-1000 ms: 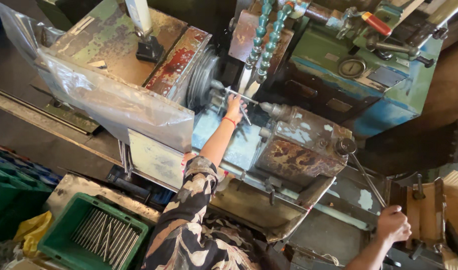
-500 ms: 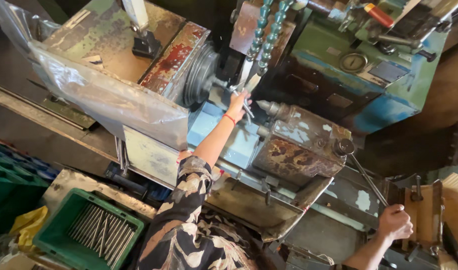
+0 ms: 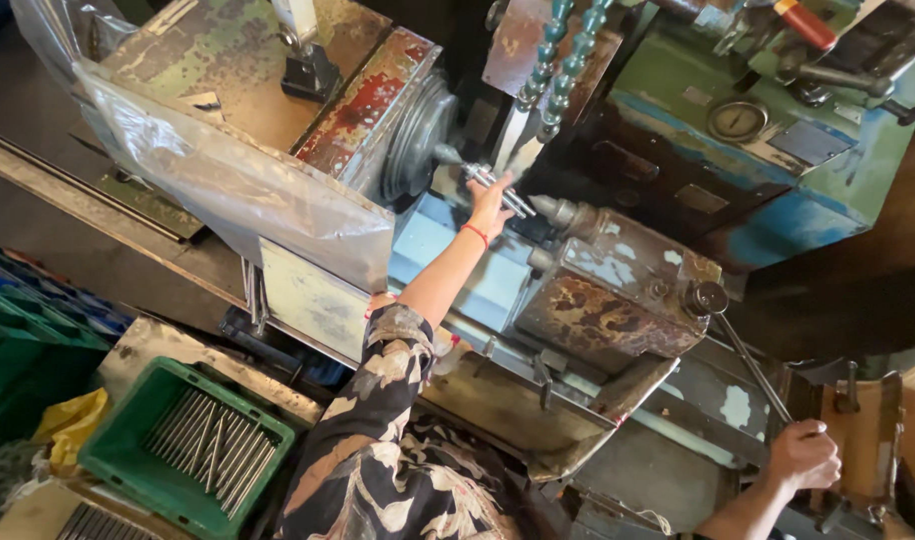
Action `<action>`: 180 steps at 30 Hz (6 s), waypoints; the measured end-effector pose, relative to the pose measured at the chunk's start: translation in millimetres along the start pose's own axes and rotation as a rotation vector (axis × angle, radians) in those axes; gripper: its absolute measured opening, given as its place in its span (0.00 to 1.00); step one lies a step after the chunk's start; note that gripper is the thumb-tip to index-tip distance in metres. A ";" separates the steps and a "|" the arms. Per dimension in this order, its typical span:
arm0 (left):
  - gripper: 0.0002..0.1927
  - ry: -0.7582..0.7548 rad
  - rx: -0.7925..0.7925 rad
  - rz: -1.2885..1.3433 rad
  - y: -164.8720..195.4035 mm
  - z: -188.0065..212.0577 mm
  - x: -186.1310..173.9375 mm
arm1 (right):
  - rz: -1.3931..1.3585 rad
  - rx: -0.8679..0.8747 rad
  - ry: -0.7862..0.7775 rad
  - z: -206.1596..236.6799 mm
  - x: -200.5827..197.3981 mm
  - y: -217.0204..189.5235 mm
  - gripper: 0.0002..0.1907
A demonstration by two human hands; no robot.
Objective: The person repeatedly picks metal rods from a green crate, presses each rod against a rotating grinding wheel while coolant flows, then places the finished rod into a cardboard box. The cycle repeats continuously throughout the clip.
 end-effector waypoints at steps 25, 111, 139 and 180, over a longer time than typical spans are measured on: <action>0.41 0.128 0.167 -0.111 11.0 8.0 -0.7 | -0.071 0.027 -0.031 0.3 -6.4 -2.4 0.26; 0.24 0.231 0.537 -0.341 177.0 438.6 -480.4 | -1.848 -0.089 -1.845 595.2 -408.1 -425.8 0.17; 0.12 0.063 0.560 -0.456 169.6 479.3 -517.7 | -1.965 0.135 -1.524 631.1 -454.9 -418.8 0.09; 0.15 0.374 -0.431 -1.116 66.3 632.8 -753.2 | -1.670 0.206 -1.060 597.5 -424.7 -217.4 0.11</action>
Point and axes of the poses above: each hand's wrist, its own z-axis away from the middle knuckle, its own x-axis out of the palm, y = z × x, the point moved 4 cm from there along -z, towards the middle knuckle, and after that the axes turned 3 degrees about x, right-handed, at the moved point
